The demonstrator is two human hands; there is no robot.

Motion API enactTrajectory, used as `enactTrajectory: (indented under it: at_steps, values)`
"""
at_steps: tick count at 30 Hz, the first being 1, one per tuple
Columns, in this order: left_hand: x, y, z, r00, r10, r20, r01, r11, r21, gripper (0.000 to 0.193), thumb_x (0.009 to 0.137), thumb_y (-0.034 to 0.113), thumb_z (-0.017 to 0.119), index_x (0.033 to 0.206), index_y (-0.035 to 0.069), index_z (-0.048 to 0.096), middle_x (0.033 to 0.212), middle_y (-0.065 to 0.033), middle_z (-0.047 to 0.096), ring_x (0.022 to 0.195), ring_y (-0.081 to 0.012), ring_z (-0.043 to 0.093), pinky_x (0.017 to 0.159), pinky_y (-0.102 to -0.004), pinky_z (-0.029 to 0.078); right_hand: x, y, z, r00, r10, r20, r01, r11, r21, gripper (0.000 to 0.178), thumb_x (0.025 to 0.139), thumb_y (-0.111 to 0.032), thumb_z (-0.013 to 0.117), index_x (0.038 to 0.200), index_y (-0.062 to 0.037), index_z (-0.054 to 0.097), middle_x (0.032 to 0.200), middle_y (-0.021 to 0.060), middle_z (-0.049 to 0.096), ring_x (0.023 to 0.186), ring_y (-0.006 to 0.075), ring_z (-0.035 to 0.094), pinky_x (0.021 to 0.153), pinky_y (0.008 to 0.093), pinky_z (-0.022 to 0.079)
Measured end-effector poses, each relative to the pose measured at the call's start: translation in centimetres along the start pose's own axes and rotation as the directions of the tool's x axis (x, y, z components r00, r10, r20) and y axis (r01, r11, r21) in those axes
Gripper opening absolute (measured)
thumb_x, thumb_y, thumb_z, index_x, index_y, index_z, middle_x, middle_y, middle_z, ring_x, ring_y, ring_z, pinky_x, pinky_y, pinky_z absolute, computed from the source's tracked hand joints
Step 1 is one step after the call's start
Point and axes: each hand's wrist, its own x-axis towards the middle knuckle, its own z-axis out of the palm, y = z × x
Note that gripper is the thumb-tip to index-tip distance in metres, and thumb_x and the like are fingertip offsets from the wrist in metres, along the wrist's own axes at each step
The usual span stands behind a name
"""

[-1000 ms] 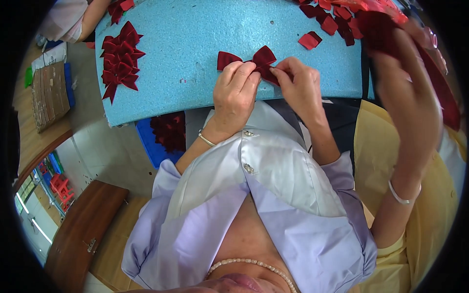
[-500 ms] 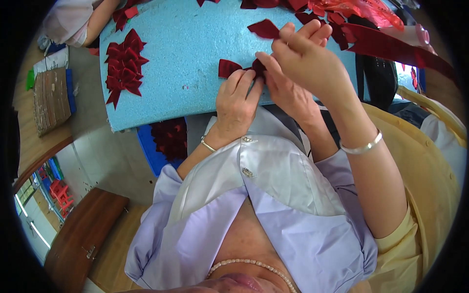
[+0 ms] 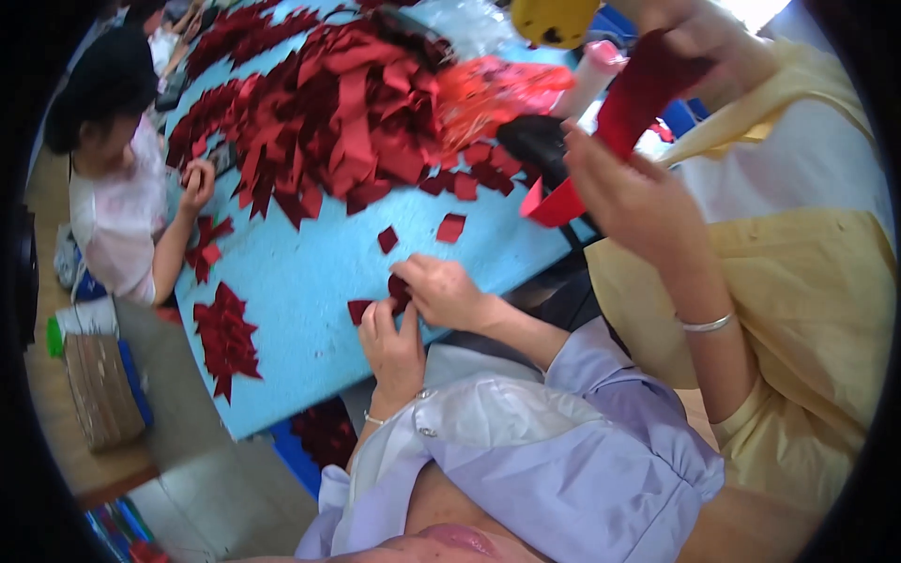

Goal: Assembling decorative red bows by hand in a workshop setting.

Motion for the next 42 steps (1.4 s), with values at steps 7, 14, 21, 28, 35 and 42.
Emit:
enactTrajectory:
  at_steps: [7, 14, 21, 28, 35, 42]
  values:
    - [-0.2, -0.1, -0.4, 1.000, 0.009, -0.006, -0.010, 0.998, -0.061, 0.026, 0.073, 0.002, 0.068, 0.099, 0.004, 0.067, 0.108, -0.0137, 0.053, 0.104, -0.0328, 0.051, 0.084, -0.0444, 0.042, -0.1, 0.3, 0.6, 0.978, 0.207, 0.023, -0.208, 0.967, 0.144, 0.014, 0.075, -0.002, 0.064, 0.090, -0.0003, 0.066, 0.083, 0.0167, 0.066, 0.078, 0.0327, 0.067, 0.069, 0.0398, 0.053]
    - [-2.1, -0.7, 0.6, 0.999, -0.041, 0.029, 0.041, 0.999, -0.007, 0.027, 0.076, 0.006, 0.068, 0.103, 0.006, 0.068, 0.116, -0.0152, 0.056, 0.111, -0.0368, 0.050, 0.090, -0.0488, 0.041, 0.9, 1.8, 1.5, 0.891, 0.434, 0.136, -0.454, 0.860, 0.234, 0.017, 0.072, -0.009, 0.061, 0.085, -0.0033, 0.071, 0.074, 0.0158, 0.069, 0.069, 0.0266, 0.069, 0.064, 0.0372, 0.054]
    - [-1.8, -1.4, -1.7, 0.992, -0.089, -0.094, 0.059, 0.958, -0.282, 0.022, 0.068, 0.000, 0.069, 0.090, 0.002, 0.066, 0.106, -0.0133, 0.056, 0.103, -0.0333, 0.054, 0.084, -0.0445, 0.045, 1.9, 2.8, -0.2, 0.759, 0.555, 0.339, -0.643, 0.561, 0.521, 0.006, 0.083, -0.005, 0.061, 0.088, -0.0038, 0.064, 0.071, -0.0016, 0.062, 0.061, 0.0023, 0.052, 0.049, 0.0186, 0.034]
    - [-1.5, -3.7, -3.7, 0.807, -0.590, 0.017, 0.472, 0.628, -0.618, 0.029, 0.084, 0.006, 0.069, 0.108, -0.002, 0.056, 0.102, -0.0136, 0.060, 0.092, -0.0261, 0.059, 0.081, -0.0371, 0.047, 1.3, 2.4, -1.1, 0.785, 0.528, 0.323, -0.601, 0.524, 0.604, 0.009, 0.084, -0.005, 0.056, 0.090, -0.0017, 0.061, 0.076, 0.0008, 0.062, 0.058, 0.0033, 0.043, 0.052, 0.0188, 0.032]
    - [1.8, -2.6, -3.8, 0.800, -0.465, 0.380, 0.481, 0.119, -0.868, 0.039, 0.077, 0.002, 0.079, 0.110, 0.000, 0.058, 0.107, -0.0090, 0.065, 0.094, -0.0170, 0.063, 0.080, -0.0293, 0.052, 1.1, 0.7, -2.2, 0.944, 0.281, 0.173, -0.305, 0.544, 0.781, 0.016, 0.082, 0.001, 0.051, 0.096, 0.0035, 0.059, 0.095, 0.0118, 0.063, 0.067, 0.0084, 0.048, 0.059, 0.0210, 0.038]
    - [5.0, -1.8, -4.7, 0.932, -0.008, -0.361, -0.199, 0.823, -0.532, 0.032, 0.066, -0.005, 0.076, 0.094, 0.003, 0.063, 0.093, -0.0126, 0.063, 0.081, -0.0245, 0.064, 0.068, -0.0308, 0.052, 1.1, -1.1, -3.2, 0.962, 0.173, -0.213, 0.071, 0.594, 0.802, 0.019, 0.086, 0.007, 0.051, 0.104, 0.0047, 0.056, 0.110, 0.0174, 0.061, 0.088, 0.0159, 0.058, 0.071, 0.0236, 0.044]
